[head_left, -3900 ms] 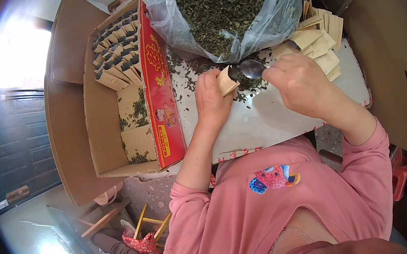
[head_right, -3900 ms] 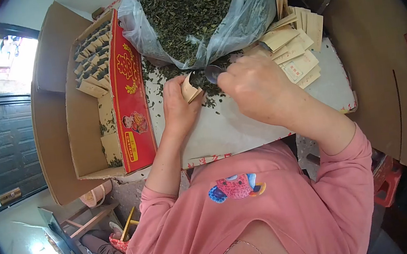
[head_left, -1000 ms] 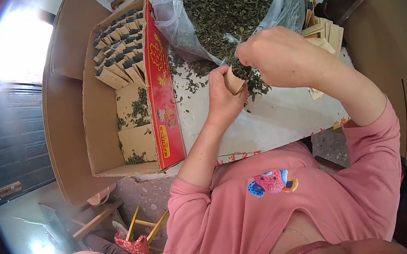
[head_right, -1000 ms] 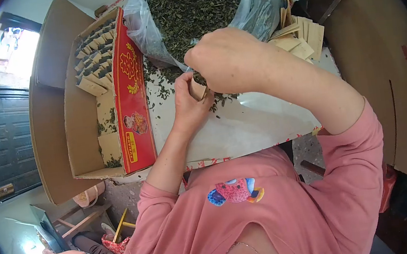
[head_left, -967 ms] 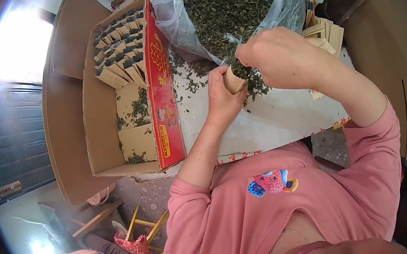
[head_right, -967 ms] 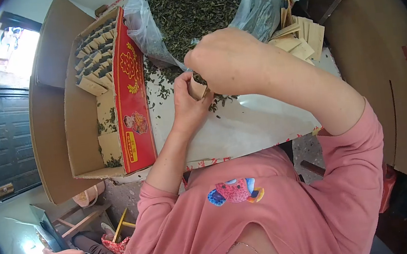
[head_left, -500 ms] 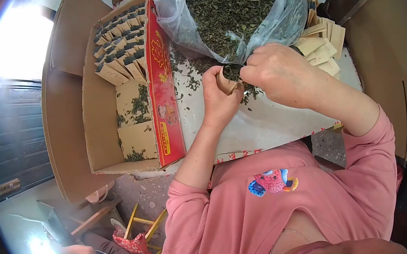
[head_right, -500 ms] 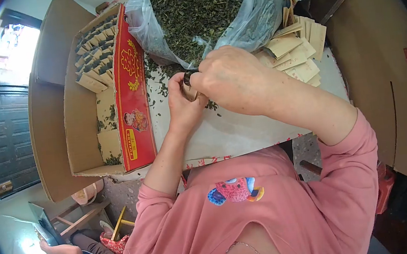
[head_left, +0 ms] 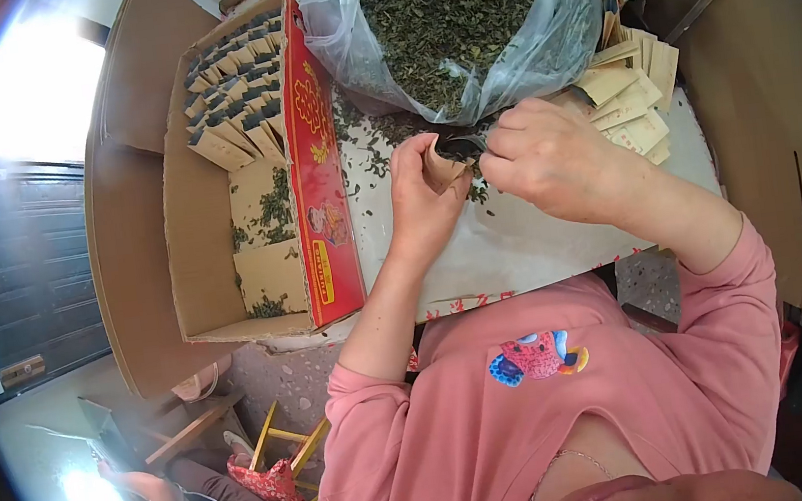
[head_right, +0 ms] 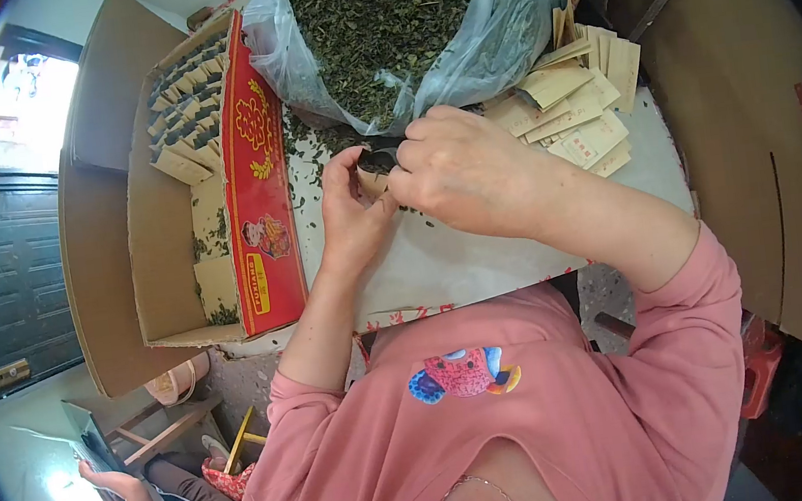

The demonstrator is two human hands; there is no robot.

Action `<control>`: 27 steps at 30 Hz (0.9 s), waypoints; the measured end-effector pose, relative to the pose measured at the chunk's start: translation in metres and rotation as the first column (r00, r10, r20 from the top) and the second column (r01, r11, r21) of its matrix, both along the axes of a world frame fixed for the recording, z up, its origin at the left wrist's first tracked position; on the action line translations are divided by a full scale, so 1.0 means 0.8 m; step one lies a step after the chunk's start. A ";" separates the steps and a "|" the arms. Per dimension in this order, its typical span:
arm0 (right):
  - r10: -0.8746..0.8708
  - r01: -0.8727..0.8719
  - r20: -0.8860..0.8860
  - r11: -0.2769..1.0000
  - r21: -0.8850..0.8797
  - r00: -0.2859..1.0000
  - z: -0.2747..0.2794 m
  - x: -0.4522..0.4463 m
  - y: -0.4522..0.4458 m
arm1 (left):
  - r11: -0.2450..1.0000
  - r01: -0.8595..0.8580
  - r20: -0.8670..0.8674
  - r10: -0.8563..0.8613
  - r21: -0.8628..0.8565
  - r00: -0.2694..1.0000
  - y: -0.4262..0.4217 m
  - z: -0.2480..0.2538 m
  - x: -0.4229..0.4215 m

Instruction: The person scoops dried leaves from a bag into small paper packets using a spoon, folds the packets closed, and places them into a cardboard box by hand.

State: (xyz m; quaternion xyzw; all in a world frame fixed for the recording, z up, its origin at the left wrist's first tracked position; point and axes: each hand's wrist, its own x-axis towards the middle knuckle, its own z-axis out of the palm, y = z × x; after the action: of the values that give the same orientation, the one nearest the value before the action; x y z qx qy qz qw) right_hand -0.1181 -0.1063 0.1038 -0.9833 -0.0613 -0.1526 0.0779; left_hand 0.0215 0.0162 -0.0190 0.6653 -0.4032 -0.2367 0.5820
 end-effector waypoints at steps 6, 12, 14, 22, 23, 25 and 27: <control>-0.107 0.102 0.122 0.994 0.042 0.987 0.019 -0.017 -0.013 | 0.999 -0.028 -0.139 0.033 0.042 0.990 0.003 0.003 0.005; -0.374 0.333 0.049 0.871 0.362 0.926 -0.012 -0.038 -0.009 | 0.996 -0.088 0.108 0.086 0.013 0.990 0.001 0.009 0.002; -0.388 0.346 -0.004 0.819 0.457 0.922 -0.024 -0.040 0.000 | 0.995 -0.099 0.152 0.097 0.009 0.984 0.000 0.007 -0.001; -0.449 0.375 -0.117 0.546 0.749 0.886 0.003 -0.046 0.009 | 0.985 -0.145 0.171 0.128 0.093 0.977 0.000 0.022 -0.009; -0.448 0.348 -0.061 0.595 0.724 0.892 0.005 -0.046 0.008 | 0.986 -0.140 0.215 0.118 0.088 0.969 0.000 0.019 -0.008; -0.445 0.322 -0.005 0.641 0.697 0.896 0.003 -0.045 0.006 | 0.988 -0.131 0.259 0.105 0.084 0.960 0.001 0.020 -0.009; -0.289 0.211 0.210 0.921 0.329 0.934 -0.003 -0.042 -0.002 | 0.989 -0.073 0.164 0.052 0.127 0.985 0.000 0.034 -0.014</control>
State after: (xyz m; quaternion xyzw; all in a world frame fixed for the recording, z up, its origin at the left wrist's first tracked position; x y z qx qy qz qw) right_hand -0.1519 -0.1080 0.1016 -0.9317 0.0803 -0.2938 0.1977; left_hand 0.0101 0.0165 0.0078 0.7318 -0.4110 -0.1902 0.5092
